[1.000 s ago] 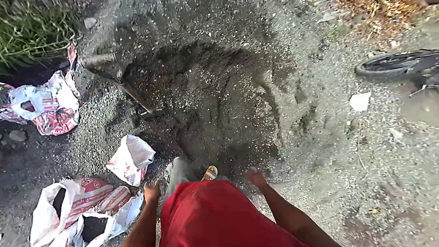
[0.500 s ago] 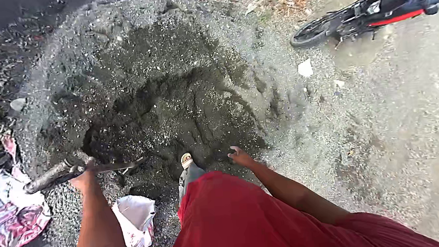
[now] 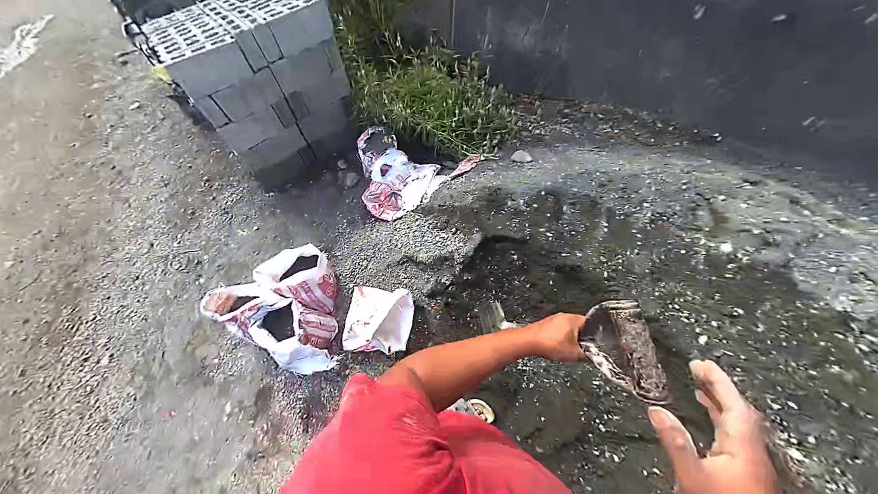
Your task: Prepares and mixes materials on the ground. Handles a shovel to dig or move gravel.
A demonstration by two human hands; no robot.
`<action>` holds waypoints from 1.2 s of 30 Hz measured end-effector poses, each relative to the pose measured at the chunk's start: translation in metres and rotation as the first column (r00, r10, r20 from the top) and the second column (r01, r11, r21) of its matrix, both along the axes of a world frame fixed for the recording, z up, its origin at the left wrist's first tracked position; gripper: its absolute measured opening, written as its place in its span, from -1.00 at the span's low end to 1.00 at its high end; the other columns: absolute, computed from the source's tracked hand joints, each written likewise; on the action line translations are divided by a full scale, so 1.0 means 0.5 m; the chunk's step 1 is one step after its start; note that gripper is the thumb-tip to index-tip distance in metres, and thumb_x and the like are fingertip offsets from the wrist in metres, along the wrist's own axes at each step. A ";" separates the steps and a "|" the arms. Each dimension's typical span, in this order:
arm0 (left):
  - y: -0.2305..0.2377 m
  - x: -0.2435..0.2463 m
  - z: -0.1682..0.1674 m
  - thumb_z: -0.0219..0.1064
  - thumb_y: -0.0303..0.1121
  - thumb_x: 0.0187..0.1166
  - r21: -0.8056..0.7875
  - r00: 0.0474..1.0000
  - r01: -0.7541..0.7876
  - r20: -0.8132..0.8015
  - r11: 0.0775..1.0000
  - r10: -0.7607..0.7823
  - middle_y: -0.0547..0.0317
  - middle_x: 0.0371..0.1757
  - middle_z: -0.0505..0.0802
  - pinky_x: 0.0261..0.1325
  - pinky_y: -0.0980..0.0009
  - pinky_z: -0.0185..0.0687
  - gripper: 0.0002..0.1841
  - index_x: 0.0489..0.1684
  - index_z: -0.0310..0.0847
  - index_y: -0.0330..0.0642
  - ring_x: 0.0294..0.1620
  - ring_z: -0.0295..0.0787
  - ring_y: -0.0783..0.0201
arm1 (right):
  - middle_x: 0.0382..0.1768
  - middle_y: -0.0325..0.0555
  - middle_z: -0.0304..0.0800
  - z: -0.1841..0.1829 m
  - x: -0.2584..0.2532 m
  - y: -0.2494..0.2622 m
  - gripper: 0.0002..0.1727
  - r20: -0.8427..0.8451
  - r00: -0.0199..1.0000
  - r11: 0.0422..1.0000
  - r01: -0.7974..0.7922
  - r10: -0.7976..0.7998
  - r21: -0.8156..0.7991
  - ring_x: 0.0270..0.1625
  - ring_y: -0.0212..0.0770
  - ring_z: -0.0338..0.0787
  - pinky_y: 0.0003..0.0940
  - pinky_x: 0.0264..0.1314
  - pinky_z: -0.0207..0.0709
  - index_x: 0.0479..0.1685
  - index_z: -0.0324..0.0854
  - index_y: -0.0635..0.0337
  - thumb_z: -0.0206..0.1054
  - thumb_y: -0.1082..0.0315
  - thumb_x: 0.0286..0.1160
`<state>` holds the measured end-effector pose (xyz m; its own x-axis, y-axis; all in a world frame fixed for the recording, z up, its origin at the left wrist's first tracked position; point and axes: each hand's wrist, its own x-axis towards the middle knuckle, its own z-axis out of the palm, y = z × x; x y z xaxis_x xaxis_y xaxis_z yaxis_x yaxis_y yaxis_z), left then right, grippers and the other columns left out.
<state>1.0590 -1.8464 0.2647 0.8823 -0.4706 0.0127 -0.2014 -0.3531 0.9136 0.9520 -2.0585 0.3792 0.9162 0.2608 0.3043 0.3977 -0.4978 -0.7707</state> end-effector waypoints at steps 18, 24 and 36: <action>-0.134 -0.113 -0.274 -0.33 0.22 0.85 -0.020 0.203 -0.581 -0.972 0.813 0.121 -0.02 0.61 0.54 0.41 -0.09 0.62 -0.32 0.78 0.08 0.00 0.50 0.55 0.05 | 0.41 0.09 0.70 0.036 -0.004 -0.082 -0.29 -0.532 0.840 0.931 0.103 0.108 0.352 0.23 -0.05 0.81 -0.02 0.23 0.71 0.72 0.38 0.07 0.46 0.32 0.53; -0.340 -0.052 -0.398 -0.23 0.29 0.73 -0.025 0.193 -0.632 -0.973 0.775 0.127 0.10 0.11 0.65 0.10 -0.02 0.69 -0.39 0.40 0.30 0.00 0.05 0.67 0.16 | -0.17 -0.09 0.71 0.044 -0.291 -0.293 -0.36 -0.545 0.811 0.539 0.562 -0.213 0.627 -0.57 -0.40 0.55 -0.49 -0.60 0.49 0.65 0.39 0.10 0.35 0.35 0.50; -0.811 -0.183 -0.371 -0.06 0.26 0.72 0.102 0.200 -0.230 -0.968 0.968 0.149 0.25 -0.53 0.55 -0.34 0.13 0.68 -0.52 -0.33 0.33 0.05 -0.51 0.59 0.21 | -0.38 -0.18 0.65 -0.463 -0.880 -0.384 -0.70 -0.933 -0.299 -0.665 0.741 -0.201 -0.094 -0.55 -0.32 0.60 -0.38 -0.47 0.61 0.26 0.57 0.19 0.25 0.26 0.71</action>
